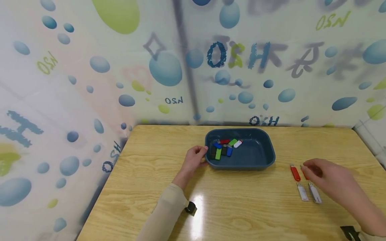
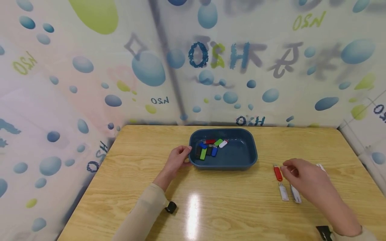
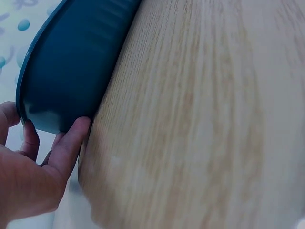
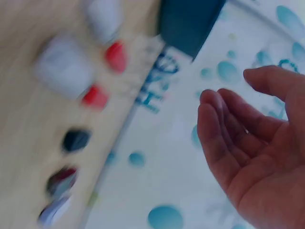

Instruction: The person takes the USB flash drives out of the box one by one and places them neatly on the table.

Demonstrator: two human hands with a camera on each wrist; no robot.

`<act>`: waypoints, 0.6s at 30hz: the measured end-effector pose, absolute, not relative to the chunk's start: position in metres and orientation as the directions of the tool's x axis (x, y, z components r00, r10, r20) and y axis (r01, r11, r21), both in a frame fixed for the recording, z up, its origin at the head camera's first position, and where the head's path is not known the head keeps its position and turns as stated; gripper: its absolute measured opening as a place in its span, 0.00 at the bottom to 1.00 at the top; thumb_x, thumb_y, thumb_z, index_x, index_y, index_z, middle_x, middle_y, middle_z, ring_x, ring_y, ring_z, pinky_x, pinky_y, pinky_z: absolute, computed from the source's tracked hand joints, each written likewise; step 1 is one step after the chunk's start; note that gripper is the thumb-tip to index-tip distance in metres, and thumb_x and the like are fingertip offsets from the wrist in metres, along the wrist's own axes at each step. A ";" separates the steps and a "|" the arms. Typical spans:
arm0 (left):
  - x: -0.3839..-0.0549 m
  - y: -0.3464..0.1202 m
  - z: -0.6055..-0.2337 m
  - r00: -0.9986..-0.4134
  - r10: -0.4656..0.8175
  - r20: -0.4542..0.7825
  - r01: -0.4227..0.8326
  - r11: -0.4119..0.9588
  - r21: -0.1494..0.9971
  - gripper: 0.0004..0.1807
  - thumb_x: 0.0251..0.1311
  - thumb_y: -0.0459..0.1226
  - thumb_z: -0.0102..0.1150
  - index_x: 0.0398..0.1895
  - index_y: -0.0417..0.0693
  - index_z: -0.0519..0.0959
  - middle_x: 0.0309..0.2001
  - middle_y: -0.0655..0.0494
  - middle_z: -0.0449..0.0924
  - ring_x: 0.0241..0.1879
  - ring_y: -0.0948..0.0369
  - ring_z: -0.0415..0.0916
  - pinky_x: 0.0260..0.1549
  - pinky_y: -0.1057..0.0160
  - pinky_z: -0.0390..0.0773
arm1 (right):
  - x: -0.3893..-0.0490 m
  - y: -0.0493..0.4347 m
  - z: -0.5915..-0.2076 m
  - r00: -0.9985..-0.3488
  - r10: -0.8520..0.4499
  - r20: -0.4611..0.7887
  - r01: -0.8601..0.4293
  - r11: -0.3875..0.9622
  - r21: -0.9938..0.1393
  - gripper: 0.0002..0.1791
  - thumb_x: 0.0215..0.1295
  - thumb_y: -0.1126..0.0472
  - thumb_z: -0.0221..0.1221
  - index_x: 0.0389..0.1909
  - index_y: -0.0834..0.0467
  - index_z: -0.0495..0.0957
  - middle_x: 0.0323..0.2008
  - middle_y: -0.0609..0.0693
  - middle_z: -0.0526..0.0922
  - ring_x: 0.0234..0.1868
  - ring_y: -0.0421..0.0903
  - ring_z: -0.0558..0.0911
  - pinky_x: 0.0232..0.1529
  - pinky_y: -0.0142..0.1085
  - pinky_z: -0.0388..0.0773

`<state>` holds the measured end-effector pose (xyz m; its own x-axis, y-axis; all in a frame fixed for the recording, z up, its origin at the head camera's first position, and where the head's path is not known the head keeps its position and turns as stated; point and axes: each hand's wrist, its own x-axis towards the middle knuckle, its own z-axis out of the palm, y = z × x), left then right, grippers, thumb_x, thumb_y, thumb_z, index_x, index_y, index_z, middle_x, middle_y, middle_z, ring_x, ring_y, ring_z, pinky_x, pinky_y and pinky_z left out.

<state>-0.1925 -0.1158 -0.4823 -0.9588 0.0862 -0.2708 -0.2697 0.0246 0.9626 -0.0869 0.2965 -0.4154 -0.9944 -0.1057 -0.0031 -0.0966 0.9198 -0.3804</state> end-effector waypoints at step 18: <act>-0.198 -0.117 -0.477 -0.953 0.107 -0.284 -0.280 0.054 0.959 0.26 0.76 0.44 0.55 0.67 0.34 0.73 0.59 0.41 0.77 0.52 0.51 0.79 0.45 0.51 0.87 | -0.162 0.202 -0.407 -0.912 -0.407 0.056 -0.394 0.828 -0.400 0.12 0.71 0.60 0.65 0.49 0.63 0.84 0.38 0.49 0.85 0.36 0.45 0.82 0.38 0.47 0.83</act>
